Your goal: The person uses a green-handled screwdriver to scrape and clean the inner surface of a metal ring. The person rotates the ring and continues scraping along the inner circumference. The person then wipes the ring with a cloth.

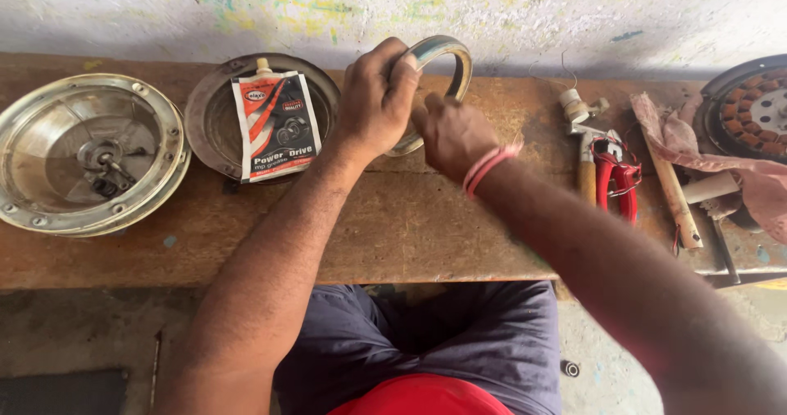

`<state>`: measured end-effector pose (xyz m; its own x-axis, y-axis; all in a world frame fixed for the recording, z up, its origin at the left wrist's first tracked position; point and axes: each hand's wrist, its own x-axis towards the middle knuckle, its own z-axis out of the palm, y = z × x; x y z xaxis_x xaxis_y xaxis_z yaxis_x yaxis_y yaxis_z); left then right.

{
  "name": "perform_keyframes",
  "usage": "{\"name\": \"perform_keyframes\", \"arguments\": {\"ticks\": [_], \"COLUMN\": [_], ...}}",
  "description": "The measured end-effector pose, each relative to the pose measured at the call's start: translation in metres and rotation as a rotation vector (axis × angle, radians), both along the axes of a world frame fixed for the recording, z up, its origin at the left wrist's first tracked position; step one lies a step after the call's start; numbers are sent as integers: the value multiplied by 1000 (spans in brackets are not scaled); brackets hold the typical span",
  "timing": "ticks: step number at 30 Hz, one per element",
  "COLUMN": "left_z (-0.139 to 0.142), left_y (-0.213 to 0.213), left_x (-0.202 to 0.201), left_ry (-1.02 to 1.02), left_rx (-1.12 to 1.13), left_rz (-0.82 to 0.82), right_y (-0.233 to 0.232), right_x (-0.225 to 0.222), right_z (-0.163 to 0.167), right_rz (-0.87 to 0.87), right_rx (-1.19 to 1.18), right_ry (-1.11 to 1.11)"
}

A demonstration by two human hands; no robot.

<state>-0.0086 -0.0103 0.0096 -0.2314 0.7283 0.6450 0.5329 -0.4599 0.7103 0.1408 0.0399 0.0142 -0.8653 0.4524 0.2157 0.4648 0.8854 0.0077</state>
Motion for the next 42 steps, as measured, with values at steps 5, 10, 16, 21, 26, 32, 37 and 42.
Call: {"name": "perform_keyframes", "arguments": {"ticks": [5, 10, 16, 21, 26, 32, 37, 42], "left_z": [1, 1, 0, 0, 1, 4, 8, 11], "left_y": [-5, -3, -1, -3, -4, -5, -11, -15], "left_x": [-2, 0, 1, 3, 3, 7, 15, 16], "left_ry": [6, -46, 12, -19, 19, -24, 32, -20], "left_rx": [69, 34, 24, 91, 63, -27, 107, 60], "left_rz": [31, -11, 25, 4, 37, 0, 30, -12], "right_y": [-11, -11, 15, -5, -16, 10, -4, -13], "right_x": [2, 1, 2, -1, 2, 8, 6, 8], "right_z": [-24, -26, -16, -32, -24, -16, -33, -30], "right_rz": [90, 177, 52, 162, 67, 20, -5, 45], "right_rx": [-902, -548, 23, -743, -633, 107, -806, -863], "right_ry": [509, 495, 18, 539, 518, 20, 442, 552]}}
